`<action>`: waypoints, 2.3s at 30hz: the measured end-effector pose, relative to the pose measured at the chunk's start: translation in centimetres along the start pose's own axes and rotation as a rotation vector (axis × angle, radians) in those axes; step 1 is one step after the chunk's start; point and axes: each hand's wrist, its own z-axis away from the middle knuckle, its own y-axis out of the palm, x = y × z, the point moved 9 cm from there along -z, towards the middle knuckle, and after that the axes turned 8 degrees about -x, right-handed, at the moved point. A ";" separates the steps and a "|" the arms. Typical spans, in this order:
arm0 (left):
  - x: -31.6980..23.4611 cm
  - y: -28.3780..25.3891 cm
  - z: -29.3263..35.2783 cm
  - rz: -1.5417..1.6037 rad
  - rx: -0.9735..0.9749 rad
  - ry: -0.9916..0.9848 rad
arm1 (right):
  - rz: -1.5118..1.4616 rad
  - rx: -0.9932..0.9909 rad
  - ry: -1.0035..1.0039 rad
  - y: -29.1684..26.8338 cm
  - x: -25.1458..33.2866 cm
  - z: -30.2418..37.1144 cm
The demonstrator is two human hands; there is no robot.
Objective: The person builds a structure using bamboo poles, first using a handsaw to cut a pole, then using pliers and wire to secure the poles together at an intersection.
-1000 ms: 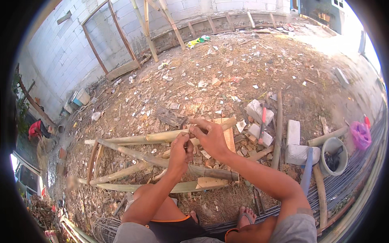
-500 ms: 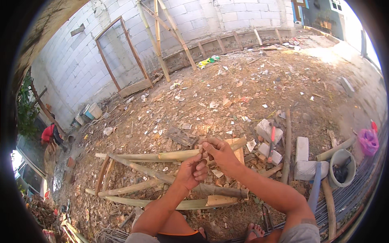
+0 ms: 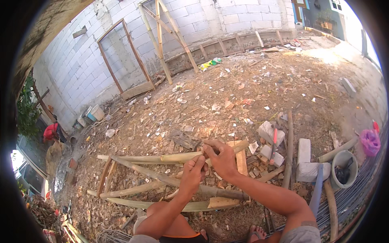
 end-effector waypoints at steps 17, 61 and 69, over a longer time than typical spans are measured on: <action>-8.2 -8.5 0.2 0.329 -0.644 0.508 | 0.400 0.447 -0.361 8.2 -2.9 9.0; -9.7 -30.0 2.5 0.527 -1.315 0.516 | 0.830 0.854 -0.317 -1.2 -7.8 11.8; -10.9 -27.4 0.2 0.448 -1.091 0.560 | 0.239 1.004 -0.051 -3.9 -11.5 17.4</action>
